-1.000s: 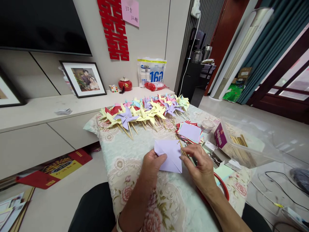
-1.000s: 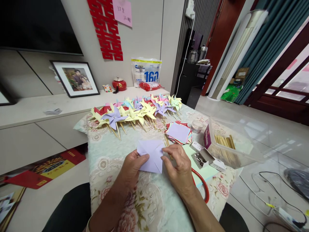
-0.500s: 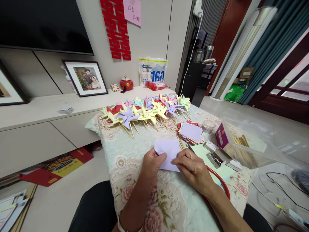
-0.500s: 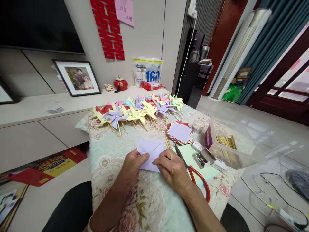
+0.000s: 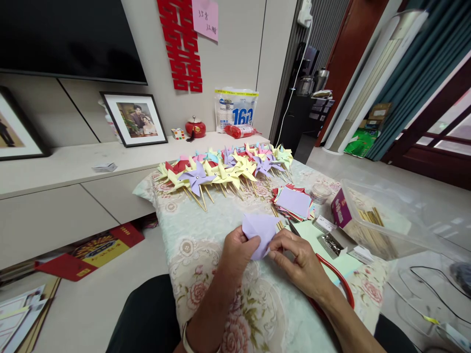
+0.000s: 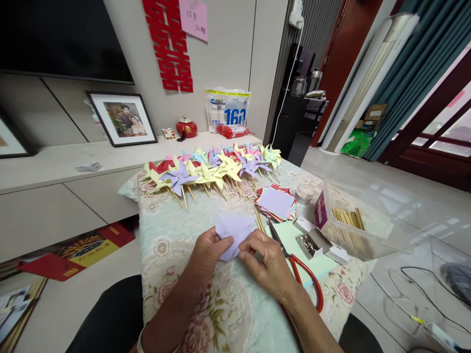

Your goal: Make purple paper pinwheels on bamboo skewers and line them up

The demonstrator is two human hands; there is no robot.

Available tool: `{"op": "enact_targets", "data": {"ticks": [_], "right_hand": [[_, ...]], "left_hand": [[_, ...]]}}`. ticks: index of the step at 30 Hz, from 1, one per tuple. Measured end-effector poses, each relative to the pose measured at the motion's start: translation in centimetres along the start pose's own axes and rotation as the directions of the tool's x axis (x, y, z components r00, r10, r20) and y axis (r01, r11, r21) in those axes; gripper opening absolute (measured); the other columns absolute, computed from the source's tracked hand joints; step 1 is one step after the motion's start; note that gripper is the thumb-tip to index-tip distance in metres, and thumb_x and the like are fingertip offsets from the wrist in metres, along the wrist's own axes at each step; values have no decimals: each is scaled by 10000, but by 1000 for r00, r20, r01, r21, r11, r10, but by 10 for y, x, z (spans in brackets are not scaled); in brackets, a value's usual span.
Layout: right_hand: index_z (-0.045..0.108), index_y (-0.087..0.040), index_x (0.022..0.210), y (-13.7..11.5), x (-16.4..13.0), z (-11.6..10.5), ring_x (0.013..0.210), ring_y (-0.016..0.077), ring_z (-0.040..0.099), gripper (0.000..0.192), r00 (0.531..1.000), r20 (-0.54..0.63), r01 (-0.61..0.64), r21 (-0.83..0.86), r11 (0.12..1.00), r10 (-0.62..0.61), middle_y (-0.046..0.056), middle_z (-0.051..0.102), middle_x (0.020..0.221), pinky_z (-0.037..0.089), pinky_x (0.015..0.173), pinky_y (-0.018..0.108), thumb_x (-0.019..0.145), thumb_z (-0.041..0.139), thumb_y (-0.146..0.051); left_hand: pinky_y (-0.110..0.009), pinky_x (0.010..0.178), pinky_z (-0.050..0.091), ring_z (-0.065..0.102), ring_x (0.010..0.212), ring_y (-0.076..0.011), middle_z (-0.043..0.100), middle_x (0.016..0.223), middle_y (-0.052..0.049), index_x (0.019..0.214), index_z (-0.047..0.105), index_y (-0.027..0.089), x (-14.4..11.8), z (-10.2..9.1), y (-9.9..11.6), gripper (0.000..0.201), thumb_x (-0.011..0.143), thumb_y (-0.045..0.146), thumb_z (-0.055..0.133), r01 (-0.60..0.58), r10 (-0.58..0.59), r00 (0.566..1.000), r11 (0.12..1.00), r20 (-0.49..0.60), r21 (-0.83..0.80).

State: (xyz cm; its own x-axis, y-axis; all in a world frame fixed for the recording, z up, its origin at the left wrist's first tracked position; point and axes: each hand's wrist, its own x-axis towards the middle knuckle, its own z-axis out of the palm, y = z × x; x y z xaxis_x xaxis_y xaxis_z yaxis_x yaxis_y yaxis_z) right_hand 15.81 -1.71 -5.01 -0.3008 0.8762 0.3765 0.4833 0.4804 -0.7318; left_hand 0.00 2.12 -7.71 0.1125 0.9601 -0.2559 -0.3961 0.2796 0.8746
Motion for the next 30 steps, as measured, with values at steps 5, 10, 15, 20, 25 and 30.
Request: {"op": "enact_targets", "data": {"ticks": [5, 10, 15, 20, 25, 30], "right_hand": [[613, -207, 735, -3, 0, 3, 691, 165, 538, 165, 990, -11, -137, 39, 990, 138, 10, 577, 735, 414, 651, 288, 894, 586, -244], [600, -195, 700, -2, 1, 6, 647, 151, 491, 177, 955, -15, -293, 81, 953, 295, -8, 529, 689, 366, 609, 273, 852, 593, -284], [580, -187, 683, -2, 2, 10, 622, 143, 446, 180, 911, -9, -407, 135, 903, 412, -22, 505, 650, 332, 584, 264, 811, 591, -314], [557, -192, 670, 1, 1, 12, 624, 143, 439, 176, 899, -19, -430, 139, 892, 437, -25, 494, 643, 324, 581, 262, 800, 573, -310], [542, -199, 655, 2, 0, 14, 615, 144, 438, 160, 896, -30, -436, 124, 891, 443, -24, 496, 636, 318, 573, 261, 780, 561, -298], [516, -203, 632, 1, 1, 15, 606, 145, 429, 164, 891, -46, -444, 126, 887, 452, -22, 487, 624, 315, 568, 265, 759, 547, -303]], "left_hand": [[-264, 603, 504, 665, 632, -196, 743, 679, -28, 877, 717, 128, 0, 1, -2, 329, 557, 208, 721, -5, 4, 999, 1000, 47, 11], [-282, 636, 519, 670, 650, -207, 737, 669, -21, 866, 715, 125, -2, 3, 0, 337, 536, 189, 704, 26, -28, 998, 999, 61, 34], [-274, 656, 520, 657, 672, -191, 741, 696, -21, 862, 697, 123, -10, 6, 7, 318, 550, 185, 711, 22, -23, 995, 1000, 94, 12], [-249, 608, 500, 624, 617, -159, 731, 674, -13, 840, 695, 119, -11, 7, 9, 299, 545, 172, 706, 35, -35, 994, 999, 103, -3], [-243, 574, 480, 615, 584, -156, 720, 644, -10, 820, 698, 117, -9, 5, 6, 280, 544, 161, 703, 37, -37, 992, 999, 118, 1], [-244, 581, 476, 621, 592, -158, 722, 660, -10, 839, 701, 115, -9, 5, 6, 280, 564, 171, 703, 22, -22, 990, 1000, 139, -4]]}}
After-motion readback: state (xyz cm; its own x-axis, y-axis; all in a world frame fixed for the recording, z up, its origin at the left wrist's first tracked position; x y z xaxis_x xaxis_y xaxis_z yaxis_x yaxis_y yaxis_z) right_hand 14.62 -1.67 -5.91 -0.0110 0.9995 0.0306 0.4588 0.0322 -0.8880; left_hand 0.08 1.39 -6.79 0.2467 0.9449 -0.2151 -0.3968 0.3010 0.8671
